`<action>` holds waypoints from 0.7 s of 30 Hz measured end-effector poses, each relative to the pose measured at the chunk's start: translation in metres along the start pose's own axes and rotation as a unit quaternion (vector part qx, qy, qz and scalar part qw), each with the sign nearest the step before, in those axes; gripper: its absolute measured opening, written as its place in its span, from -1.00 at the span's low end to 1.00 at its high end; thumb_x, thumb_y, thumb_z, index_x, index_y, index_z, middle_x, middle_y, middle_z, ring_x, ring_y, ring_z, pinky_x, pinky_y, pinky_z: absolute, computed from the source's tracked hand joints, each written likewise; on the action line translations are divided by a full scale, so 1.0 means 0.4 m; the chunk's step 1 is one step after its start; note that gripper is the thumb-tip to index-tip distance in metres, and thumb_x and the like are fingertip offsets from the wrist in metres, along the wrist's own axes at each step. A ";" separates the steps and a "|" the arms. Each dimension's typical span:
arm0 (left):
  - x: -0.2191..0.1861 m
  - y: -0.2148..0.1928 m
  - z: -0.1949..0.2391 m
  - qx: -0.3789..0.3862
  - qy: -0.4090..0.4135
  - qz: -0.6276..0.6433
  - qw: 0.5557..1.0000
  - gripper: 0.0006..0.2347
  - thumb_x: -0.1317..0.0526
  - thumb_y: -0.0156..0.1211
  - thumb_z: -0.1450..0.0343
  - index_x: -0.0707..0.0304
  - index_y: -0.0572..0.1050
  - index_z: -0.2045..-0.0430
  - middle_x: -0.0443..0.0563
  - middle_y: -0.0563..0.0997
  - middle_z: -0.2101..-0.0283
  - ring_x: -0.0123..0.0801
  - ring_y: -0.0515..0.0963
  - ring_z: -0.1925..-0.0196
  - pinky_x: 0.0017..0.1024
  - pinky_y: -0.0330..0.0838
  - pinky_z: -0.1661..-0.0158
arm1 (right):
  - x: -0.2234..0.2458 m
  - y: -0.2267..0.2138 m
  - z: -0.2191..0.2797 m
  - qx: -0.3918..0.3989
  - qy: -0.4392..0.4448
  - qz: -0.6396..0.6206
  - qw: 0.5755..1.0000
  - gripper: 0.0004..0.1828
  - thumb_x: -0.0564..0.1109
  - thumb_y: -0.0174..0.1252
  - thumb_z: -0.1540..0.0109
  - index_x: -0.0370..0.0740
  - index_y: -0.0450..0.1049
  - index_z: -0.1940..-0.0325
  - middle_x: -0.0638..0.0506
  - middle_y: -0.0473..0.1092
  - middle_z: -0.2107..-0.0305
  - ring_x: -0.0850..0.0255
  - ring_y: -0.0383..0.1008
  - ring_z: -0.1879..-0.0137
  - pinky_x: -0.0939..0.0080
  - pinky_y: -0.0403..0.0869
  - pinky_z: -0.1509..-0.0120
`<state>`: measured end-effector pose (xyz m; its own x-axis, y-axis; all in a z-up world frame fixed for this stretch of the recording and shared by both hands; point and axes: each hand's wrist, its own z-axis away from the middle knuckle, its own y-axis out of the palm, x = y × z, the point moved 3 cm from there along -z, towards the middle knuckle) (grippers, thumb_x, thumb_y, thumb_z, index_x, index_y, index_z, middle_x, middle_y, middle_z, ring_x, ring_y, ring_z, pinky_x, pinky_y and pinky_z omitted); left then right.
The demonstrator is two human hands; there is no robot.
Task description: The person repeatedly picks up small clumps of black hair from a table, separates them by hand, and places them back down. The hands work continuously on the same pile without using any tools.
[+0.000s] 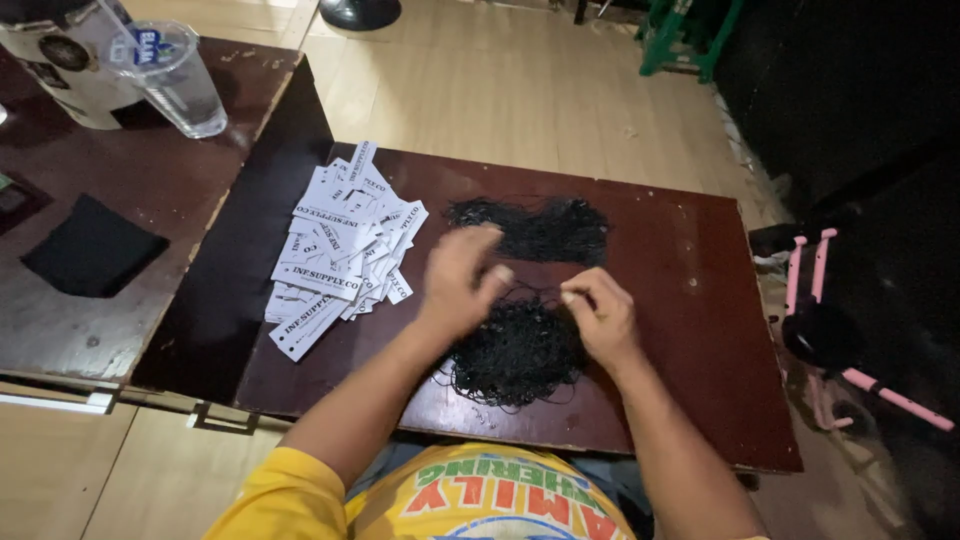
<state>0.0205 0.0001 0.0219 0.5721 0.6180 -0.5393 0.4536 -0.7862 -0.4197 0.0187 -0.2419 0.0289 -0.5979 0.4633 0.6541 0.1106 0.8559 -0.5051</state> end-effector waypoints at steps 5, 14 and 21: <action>-0.038 0.140 0.047 0.174 -0.078 0.128 0.973 -0.68 0.11 0.42 -0.30 0.08 0.61 0.08 0.09 0.68 0.16 0.04 0.65 0.00 -0.14 0.48 -0.05 | 0.012 0.006 0.009 -0.048 -0.020 -0.018 0.998 -0.89 -0.25 0.34 -0.21 -0.14 0.62 0.19 -0.03 0.54 0.36 -0.02 0.58 0.20 0.04 0.53 0.09; 0.071 0.057 0.055 0.160 -0.358 0.139 0.909 -0.91 0.06 0.25 -0.42 -0.19 0.69 0.35 -0.15 0.62 0.65 -0.38 0.67 0.40 -0.42 0.50 0.23 | -0.163 -0.006 0.027 -0.095 0.206 -0.148 0.963 -0.85 -0.34 0.13 -0.32 -0.34 0.50 0.03 -0.09 0.49 0.39 0.27 0.47 0.28 0.30 0.55 0.16; 0.146 0.012 0.073 0.065 -0.390 0.069 0.916 -0.90 0.06 0.26 -0.43 -0.10 0.68 0.33 -0.02 0.67 0.46 -0.24 0.68 0.26 -0.32 0.48 0.16 | -0.167 -0.035 0.021 -0.095 0.207 -0.063 0.972 -0.85 -0.32 0.11 -0.34 -0.25 0.53 0.04 -0.04 0.43 0.47 0.26 0.41 0.32 0.19 0.47 0.24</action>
<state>0.0362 0.0322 -0.0330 -0.0676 0.3619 -0.9298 0.2988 -0.8818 -0.3649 0.0503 -0.2866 -0.0124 -0.2498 0.3701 0.8948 0.2256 0.9209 -0.3179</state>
